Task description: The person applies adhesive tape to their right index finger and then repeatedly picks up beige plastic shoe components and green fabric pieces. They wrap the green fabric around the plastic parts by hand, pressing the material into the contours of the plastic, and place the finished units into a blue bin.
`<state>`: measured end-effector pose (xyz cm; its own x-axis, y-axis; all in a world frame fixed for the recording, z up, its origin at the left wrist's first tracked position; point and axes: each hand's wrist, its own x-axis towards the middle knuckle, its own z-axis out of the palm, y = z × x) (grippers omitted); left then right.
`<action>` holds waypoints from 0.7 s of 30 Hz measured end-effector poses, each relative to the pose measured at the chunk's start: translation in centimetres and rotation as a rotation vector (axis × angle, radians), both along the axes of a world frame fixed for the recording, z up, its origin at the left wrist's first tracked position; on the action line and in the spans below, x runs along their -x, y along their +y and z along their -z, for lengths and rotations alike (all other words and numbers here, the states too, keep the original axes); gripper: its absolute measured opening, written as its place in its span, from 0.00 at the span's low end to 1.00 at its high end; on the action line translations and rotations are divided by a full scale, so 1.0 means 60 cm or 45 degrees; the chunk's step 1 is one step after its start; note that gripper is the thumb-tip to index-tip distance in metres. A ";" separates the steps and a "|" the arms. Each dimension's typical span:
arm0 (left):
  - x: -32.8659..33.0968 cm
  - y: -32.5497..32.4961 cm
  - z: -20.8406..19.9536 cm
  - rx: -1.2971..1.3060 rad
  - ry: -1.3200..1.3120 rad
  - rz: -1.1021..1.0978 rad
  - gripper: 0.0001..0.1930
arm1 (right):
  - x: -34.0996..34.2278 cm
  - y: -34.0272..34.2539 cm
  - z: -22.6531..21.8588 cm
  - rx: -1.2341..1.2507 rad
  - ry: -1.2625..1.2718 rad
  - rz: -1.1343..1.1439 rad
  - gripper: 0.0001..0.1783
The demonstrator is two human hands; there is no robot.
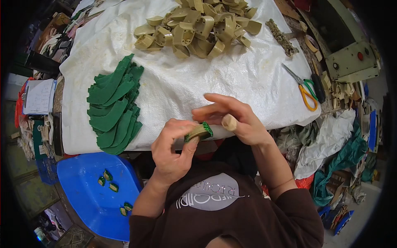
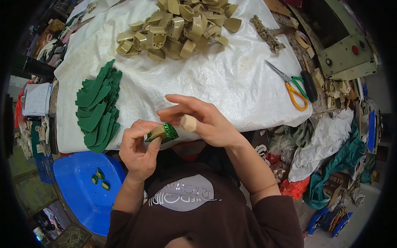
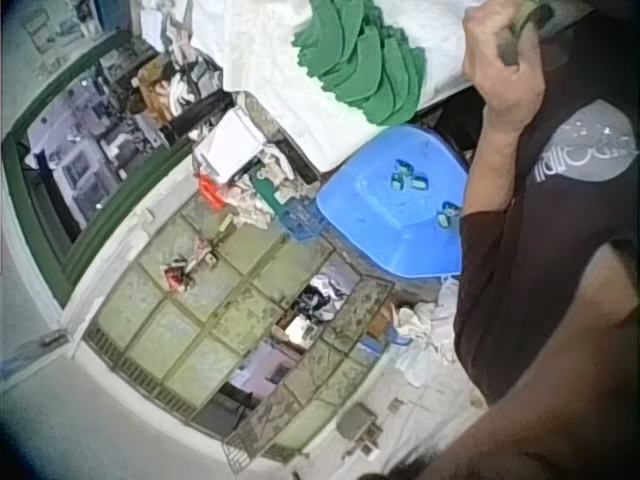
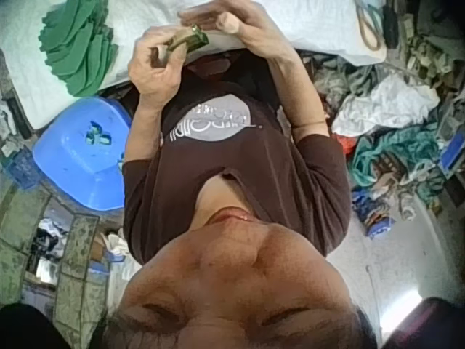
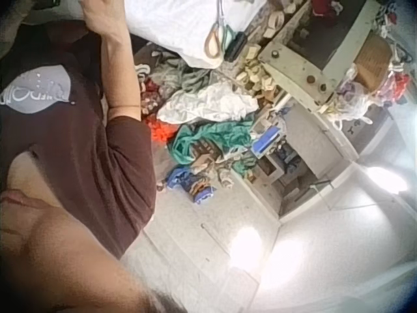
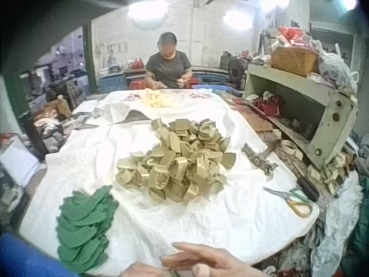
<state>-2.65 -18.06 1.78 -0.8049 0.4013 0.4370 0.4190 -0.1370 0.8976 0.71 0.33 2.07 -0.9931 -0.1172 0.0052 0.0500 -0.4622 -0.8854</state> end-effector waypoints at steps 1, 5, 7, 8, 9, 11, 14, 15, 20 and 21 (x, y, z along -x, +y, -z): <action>-0.006 0.003 0.000 -0.100 -0.135 -0.022 0.09 | 0.004 0.002 0.004 -0.215 0.199 -0.012 0.21; -0.010 0.013 0.003 -0.117 -0.248 -0.064 0.09 | 0.004 -0.012 -0.003 -0.797 0.593 0.160 0.13; -0.012 0.023 0.005 -0.126 -0.245 -0.118 0.08 | 0.005 -0.020 -0.006 -1.117 0.730 0.369 0.11; -0.012 0.025 0.004 -0.103 -0.253 -0.144 0.07 | 0.008 -0.028 -0.003 -1.042 0.729 0.448 0.10; -0.011 0.026 0.005 -0.082 -0.259 -0.170 0.07 | 0.007 -0.029 -0.003 -0.885 0.607 0.405 0.11; -0.006 0.023 0.005 -0.028 -0.214 -0.177 0.07 | 0.005 -0.031 -0.006 -0.573 0.363 0.318 0.12; -0.013 0.023 -0.001 0.031 -0.174 -0.181 0.07 | 0.010 -0.023 -0.015 -1.052 0.665 0.382 0.10; -0.014 0.025 -0.006 0.044 -0.160 -0.170 0.08 | 0.007 -0.024 -0.016 -1.108 0.686 0.439 0.10; -0.006 0.020 -0.017 0.236 0.214 -0.279 0.07 | -0.006 -0.014 -0.004 -0.710 0.567 0.289 0.09; -0.005 0.018 -0.011 0.154 0.149 -0.220 0.07 | -0.008 -0.009 -0.004 -0.515 0.513 0.194 0.10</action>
<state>-2.34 -16.96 2.46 -0.8129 0.3173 0.4885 0.5290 0.0512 0.8471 1.17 -0.18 2.32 -0.9281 -0.0448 0.3697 -0.3670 -0.0592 -0.9283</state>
